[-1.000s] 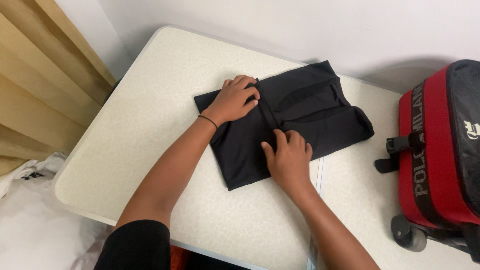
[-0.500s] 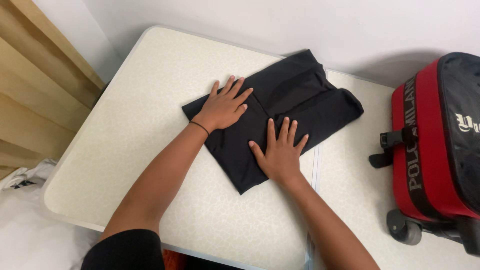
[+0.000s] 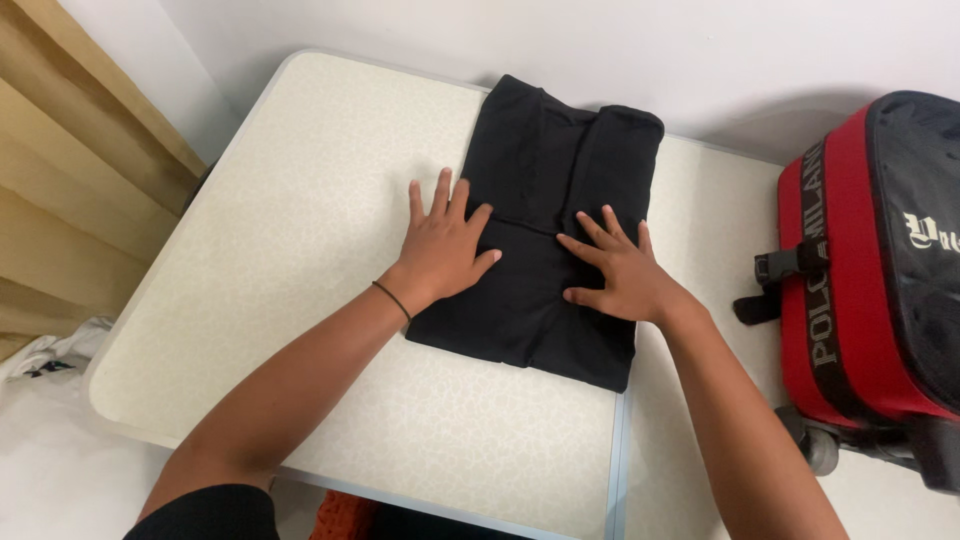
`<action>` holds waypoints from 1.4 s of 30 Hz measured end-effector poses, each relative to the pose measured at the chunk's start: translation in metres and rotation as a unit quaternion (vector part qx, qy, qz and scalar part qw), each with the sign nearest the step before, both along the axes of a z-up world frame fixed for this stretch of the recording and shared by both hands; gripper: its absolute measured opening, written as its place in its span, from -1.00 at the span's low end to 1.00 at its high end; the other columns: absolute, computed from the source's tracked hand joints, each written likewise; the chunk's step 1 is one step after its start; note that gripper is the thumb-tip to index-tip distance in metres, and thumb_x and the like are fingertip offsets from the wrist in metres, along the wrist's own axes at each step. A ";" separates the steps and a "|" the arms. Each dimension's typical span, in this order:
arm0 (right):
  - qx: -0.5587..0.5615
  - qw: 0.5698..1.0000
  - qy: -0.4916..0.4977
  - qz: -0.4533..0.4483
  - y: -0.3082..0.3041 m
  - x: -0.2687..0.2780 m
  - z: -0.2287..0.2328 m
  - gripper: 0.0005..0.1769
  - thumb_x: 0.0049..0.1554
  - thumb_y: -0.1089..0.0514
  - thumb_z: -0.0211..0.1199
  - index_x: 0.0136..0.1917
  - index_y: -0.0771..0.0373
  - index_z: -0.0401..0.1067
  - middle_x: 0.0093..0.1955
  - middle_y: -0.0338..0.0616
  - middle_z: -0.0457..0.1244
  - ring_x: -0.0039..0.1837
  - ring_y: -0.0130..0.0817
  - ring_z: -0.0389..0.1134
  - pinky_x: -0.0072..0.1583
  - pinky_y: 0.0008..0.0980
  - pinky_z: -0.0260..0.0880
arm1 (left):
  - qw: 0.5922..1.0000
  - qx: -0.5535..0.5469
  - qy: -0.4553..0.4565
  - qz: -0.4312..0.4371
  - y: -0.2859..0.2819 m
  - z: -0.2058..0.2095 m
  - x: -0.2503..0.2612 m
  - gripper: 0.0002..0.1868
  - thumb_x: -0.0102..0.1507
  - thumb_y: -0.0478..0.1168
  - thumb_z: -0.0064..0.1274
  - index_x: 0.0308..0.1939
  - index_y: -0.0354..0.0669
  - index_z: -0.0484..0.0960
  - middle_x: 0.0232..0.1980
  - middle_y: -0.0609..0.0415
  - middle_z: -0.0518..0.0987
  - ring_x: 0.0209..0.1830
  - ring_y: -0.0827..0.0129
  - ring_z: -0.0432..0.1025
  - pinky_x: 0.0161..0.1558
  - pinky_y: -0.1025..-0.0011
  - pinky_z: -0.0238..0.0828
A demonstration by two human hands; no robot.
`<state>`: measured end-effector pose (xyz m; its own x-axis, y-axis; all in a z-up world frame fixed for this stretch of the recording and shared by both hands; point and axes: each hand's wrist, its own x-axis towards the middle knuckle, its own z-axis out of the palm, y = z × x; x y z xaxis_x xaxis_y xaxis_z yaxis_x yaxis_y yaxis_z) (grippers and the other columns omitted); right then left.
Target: The person folds a black t-shirt on a white table by first flattening it, then folding in the sleeves and sides to form a rectangle, and finally folding it into a compact square.
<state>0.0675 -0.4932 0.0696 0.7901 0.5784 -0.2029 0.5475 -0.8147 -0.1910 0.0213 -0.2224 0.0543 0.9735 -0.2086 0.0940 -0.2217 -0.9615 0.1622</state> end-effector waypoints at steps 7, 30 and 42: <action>0.079 0.982 -0.118 -0.126 0.040 -0.063 -0.033 -0.28 0.23 -0.15 0.10 0.54 0.23 0.17 0.64 0.30 -0.15 0.69 0.21 -0.34 0.51 0.43 -0.42 | 0.985 -0.080 -0.059 -0.139 0.006 -0.017 -0.012 -0.43 0.33 0.09 0.06 0.30 -0.17 0.43 0.52 -0.21 0.18 0.65 -0.07 -0.07 0.58 -0.03 -0.10; 0.050 0.984 -0.167 -0.022 -0.006 -0.044 -0.048 -0.06 0.19 -0.49 -0.06 0.59 0.14 0.08 0.67 0.19 -0.21 0.70 0.05 -0.36 0.53 0.32 -0.47 | 0.989 0.012 0.016 -0.148 -0.021 -0.034 -0.029 0.35 -0.03 0.75 -0.19 0.53 -0.15 0.09 0.61 -0.27 -0.12 0.63 -0.06 -0.39 0.51 -0.11 -0.51; -0.010 0.992 -0.124 -0.028 -0.046 -0.049 -0.043 0.12 0.14 -0.63 -0.25 0.64 0.22 -0.14 0.70 0.08 -0.31 0.70 -0.13 -0.47 0.58 -0.01 -0.47 | 0.988 0.004 0.032 -0.151 -0.007 -0.027 -0.033 0.43 -0.16 0.80 -0.10 0.54 -0.03 0.10 0.63 -0.24 -0.14 0.64 -0.02 -0.40 0.51 -0.08 -0.50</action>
